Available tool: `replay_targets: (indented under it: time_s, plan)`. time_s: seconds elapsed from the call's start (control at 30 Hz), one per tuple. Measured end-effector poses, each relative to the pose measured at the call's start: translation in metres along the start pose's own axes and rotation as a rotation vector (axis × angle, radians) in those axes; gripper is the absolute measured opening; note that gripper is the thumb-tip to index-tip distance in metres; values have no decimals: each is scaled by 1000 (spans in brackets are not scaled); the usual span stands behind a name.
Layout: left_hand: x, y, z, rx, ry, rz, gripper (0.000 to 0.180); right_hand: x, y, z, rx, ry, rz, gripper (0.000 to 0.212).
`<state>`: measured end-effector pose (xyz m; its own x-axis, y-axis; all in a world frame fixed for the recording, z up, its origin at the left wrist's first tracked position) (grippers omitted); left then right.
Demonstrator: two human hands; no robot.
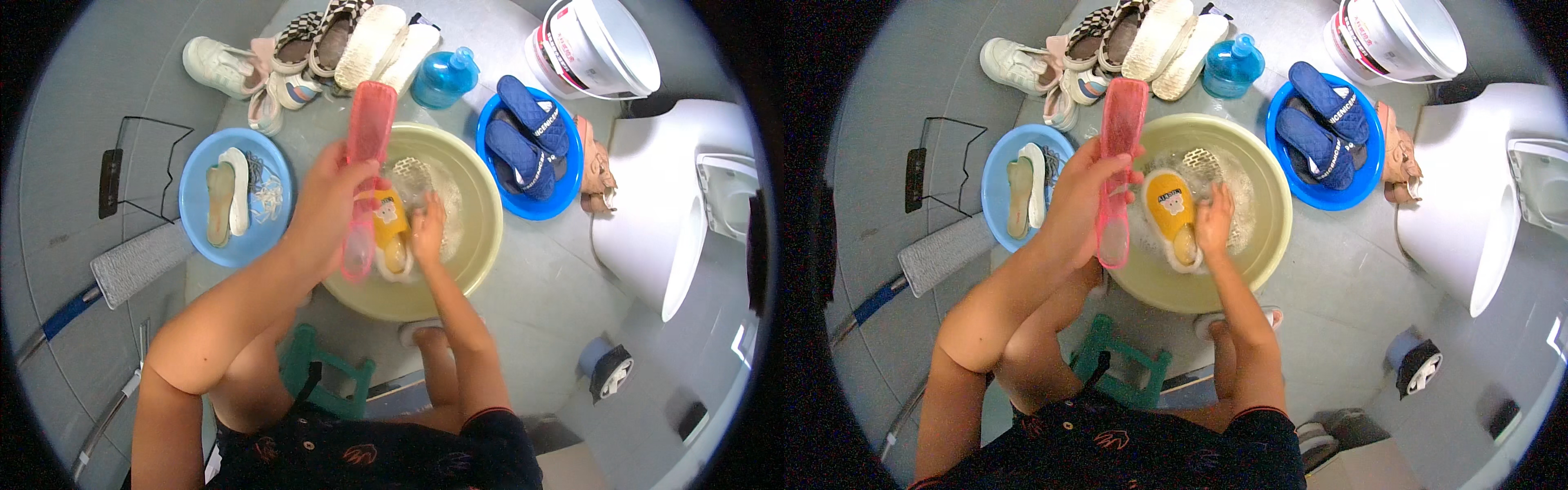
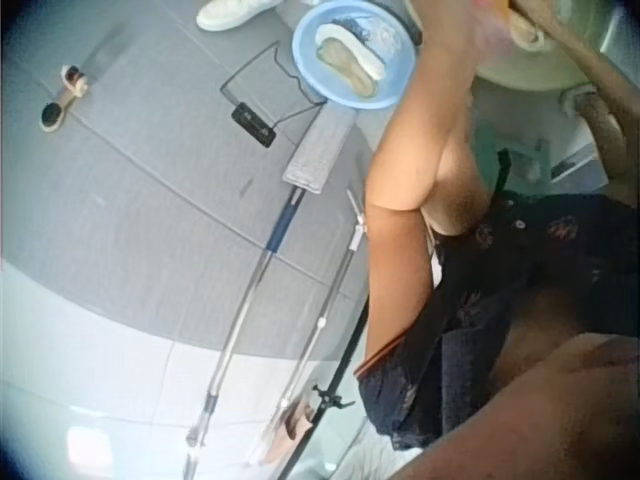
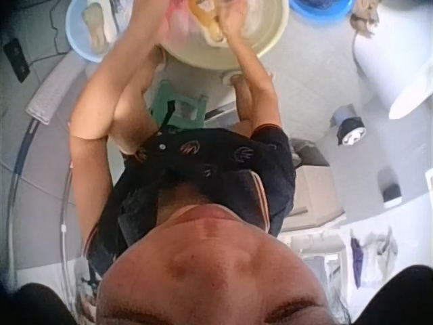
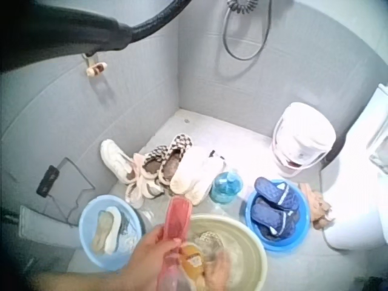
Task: The person sits on a small stool in a bathroom and scrubs a pair of yellow slippers with a pink brush. They dip the slippers into a basin of soapy water and scrub the soles and uppers repeatedly. The person handles the slippers one at a time, rinsing them in the basin and scrubbing them thoroughly.
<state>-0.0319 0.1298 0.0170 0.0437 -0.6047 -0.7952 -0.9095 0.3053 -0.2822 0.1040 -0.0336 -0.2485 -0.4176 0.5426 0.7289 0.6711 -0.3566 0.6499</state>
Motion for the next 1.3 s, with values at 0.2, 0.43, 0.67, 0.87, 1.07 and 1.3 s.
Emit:
replay_targets:
  time_s: [0.2, 0.43, 0.67, 0.87, 1.07, 1.3]
  plan:
    - [2, -12, -6, 20, -3, -3, 33, 64, -63, -67, 145, 104, -388, 96]
    - [-3, 0, -6, -22, 0, -5, 30, 15, -116, -63, 347, 38, -797, 107]
    - [0, -5, -7, 21, 3, 4, 30, 25, -112, -66, 78, 101, -474, 79]
    - [0, -10, -5, 45, -8, 20, 32, 5, -52, -40, 429, -366, 517, 66]
    - [1, -11, -4, 34, 0, 6, 33, 28, -7, -48, -37, 27, -268, 85]
    - [0, -9, -2, 29, 6, 25, 32, 48, -88, -42, 70, -21, -541, 90]
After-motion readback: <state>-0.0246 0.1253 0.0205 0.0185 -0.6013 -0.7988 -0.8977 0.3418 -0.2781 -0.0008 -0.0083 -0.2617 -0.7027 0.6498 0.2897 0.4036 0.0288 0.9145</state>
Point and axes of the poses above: each hand's wrist, its own z-axis towards the middle knuckle, its own y-axis out of the back of the hand, x = y × z, the point moved 8 cm from there along z, towards the middle knuckle, and after that the axes turned 6 degrees about -y, right-handed, at the moved point
